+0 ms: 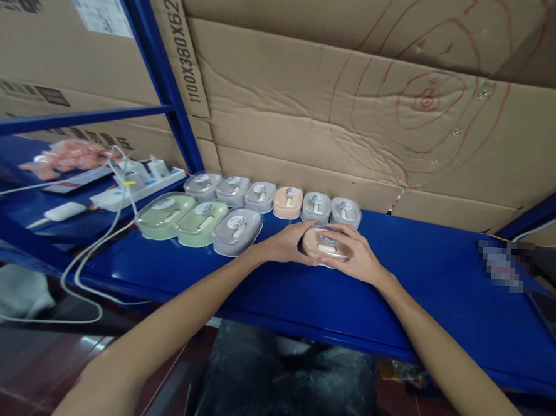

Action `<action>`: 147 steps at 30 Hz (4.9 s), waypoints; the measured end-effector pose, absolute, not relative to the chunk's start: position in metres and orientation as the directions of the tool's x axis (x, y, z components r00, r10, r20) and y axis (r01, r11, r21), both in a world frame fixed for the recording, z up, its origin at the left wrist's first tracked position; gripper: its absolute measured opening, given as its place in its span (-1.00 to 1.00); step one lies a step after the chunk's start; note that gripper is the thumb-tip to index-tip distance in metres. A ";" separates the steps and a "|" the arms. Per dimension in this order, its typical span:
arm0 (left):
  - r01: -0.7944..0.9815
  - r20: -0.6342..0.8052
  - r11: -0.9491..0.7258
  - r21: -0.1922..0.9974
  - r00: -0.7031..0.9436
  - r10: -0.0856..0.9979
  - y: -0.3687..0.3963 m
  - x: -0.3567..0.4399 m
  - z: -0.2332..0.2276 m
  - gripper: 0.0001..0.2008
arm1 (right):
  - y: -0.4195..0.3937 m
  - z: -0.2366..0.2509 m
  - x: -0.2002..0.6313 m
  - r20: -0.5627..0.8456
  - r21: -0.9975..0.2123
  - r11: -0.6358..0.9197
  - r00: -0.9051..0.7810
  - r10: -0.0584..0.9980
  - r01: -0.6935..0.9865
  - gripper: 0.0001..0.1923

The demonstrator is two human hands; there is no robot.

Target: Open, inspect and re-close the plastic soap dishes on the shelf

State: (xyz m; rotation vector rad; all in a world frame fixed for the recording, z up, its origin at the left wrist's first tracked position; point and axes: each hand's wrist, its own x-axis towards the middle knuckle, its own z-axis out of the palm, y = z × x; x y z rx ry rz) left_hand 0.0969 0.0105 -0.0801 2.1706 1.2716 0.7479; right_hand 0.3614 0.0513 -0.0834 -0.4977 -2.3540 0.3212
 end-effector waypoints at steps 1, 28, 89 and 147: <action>0.603 0.205 -0.433 0.670 0.411 0.888 0.011 0.097 -0.080 0.22 | 0.051 -0.084 0.361 0.587 -0.362 0.894 -0.681 0.438 0.263 -0.39; 0.628 0.416 -0.644 0.437 0.494 0.764 -0.009 0.103 -0.066 -0.20 | 0.034 -0.092 0.344 0.551 -0.323 0.807 -0.594 0.585 0.494 -0.37; 0.845 0.541 -0.503 0.183 0.340 0.769 -0.056 0.123 -0.029 -0.49 | 0.120 -0.082 0.427 0.407 -0.360 0.679 -0.547 0.732 0.640 -0.19; 0.669 0.181 -0.372 0.644 0.339 0.923 0.004 0.163 -0.084 0.16 | 0.154 -0.116 0.474 0.358 -0.388 0.404 -0.269 0.894 0.828 0.05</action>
